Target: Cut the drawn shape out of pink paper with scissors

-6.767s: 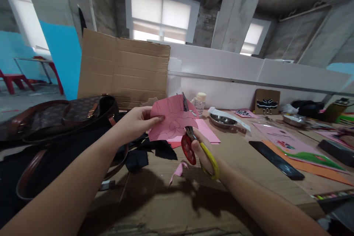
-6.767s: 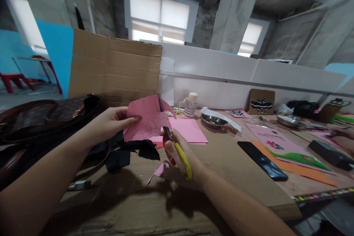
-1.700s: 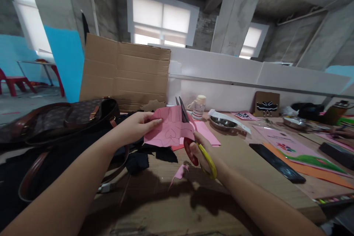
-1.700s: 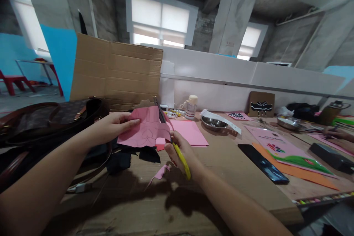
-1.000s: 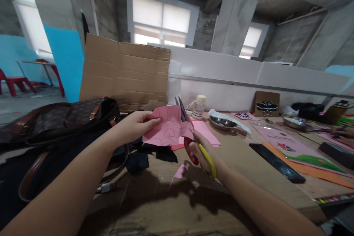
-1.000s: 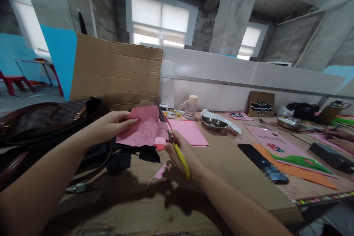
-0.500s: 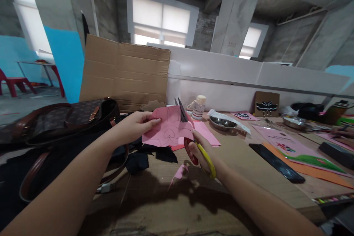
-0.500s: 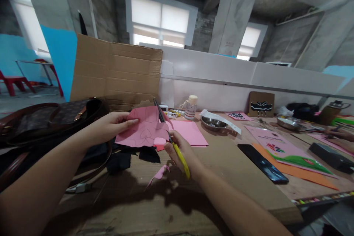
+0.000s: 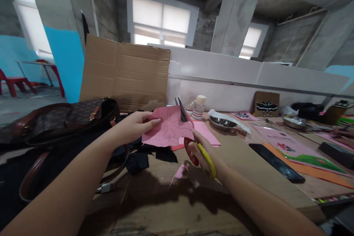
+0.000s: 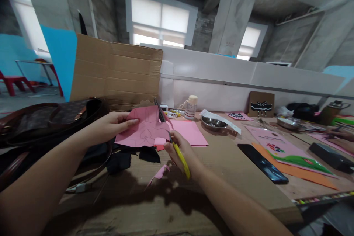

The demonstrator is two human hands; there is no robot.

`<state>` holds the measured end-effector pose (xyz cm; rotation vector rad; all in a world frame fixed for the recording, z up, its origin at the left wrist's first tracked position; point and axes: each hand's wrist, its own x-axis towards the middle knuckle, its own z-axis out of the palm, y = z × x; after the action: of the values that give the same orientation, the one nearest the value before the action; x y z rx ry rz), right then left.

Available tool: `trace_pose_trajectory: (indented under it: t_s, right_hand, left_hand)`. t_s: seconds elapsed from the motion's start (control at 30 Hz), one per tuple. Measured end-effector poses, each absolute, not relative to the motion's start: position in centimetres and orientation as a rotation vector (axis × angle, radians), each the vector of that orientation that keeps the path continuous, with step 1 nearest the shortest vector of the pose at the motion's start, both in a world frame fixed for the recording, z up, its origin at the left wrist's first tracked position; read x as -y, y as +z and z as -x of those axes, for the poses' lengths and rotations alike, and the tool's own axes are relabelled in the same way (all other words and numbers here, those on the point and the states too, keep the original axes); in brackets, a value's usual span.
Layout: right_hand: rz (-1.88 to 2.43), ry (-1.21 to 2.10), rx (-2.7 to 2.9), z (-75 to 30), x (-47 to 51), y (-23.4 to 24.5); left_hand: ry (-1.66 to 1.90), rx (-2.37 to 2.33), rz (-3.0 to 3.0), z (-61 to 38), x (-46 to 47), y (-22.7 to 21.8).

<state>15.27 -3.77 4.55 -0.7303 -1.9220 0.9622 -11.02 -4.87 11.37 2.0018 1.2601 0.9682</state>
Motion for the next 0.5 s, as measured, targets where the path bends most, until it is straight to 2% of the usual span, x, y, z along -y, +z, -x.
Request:
trace_pose_trajectory:
  t_s: [0.3, 0.5]
  right_hand:
    - [0.744, 0.991, 1.922, -15.15, 3.9, 4.48]
    - [0.76, 0.865, 1.961, -15.1, 3.79, 4.6]
  left_hand:
    - [0.961, -1.273, -2.031, 10.91, 5.05, 11.52]
    - [0.957, -1.292, -2.052, 10.69, 5.31, 11.78]
